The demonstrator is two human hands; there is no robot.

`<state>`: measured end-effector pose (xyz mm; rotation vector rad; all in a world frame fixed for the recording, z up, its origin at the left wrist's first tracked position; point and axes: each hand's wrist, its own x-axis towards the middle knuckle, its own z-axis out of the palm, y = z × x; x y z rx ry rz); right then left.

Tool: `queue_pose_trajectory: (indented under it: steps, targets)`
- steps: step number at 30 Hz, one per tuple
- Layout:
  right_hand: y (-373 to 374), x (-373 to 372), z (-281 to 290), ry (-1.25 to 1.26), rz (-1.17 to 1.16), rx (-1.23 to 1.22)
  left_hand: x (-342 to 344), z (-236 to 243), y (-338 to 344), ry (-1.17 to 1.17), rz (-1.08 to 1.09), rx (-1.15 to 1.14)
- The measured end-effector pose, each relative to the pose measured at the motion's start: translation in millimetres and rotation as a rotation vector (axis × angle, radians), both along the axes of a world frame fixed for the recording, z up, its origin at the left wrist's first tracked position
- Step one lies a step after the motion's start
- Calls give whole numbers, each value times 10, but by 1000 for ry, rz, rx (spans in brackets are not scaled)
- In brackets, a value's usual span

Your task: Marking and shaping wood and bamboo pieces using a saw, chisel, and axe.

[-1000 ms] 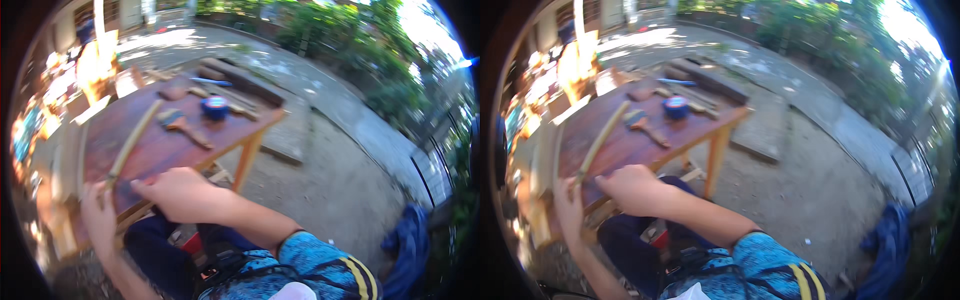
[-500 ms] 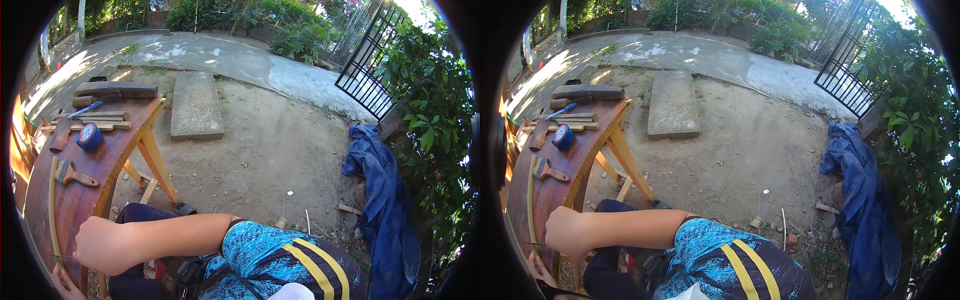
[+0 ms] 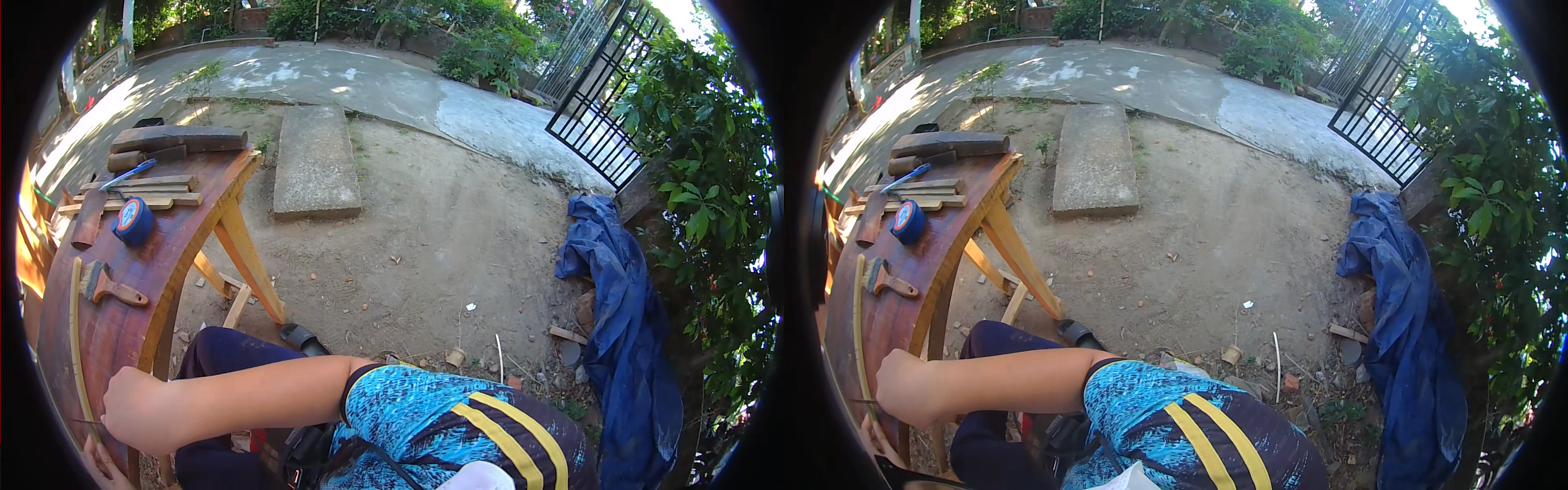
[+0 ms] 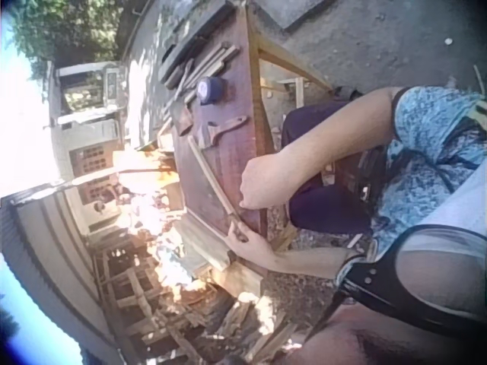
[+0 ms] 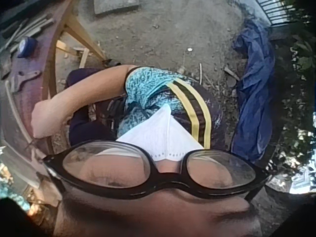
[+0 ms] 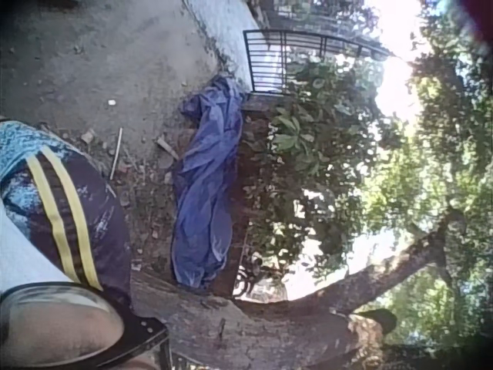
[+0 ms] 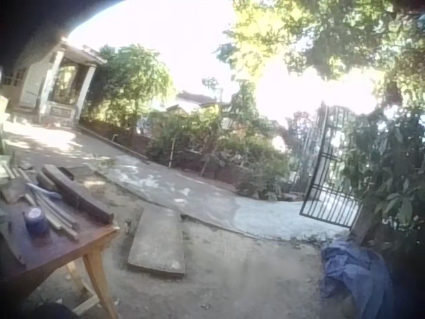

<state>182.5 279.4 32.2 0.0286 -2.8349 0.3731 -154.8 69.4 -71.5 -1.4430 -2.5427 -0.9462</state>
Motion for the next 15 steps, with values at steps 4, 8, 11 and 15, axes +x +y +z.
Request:
queue_pose_trajectory:
  steps: [4, 8, 11, 15]
  targets:
    - [-40, 119, 24, -50, 12, 3, 75, 18, -14, -36, 3, 38]
    - [-78, 84, -34, -27, 10, -22, 188, 94, 15, 9, 49, -76]
    - [-34, 57, -8, 96, -7, -26, 236, 138, 9, -33, -8, 3]
    - [-9, 209, 76, -120, -24, -43, 239, 119, 0, 76, 72, -78]
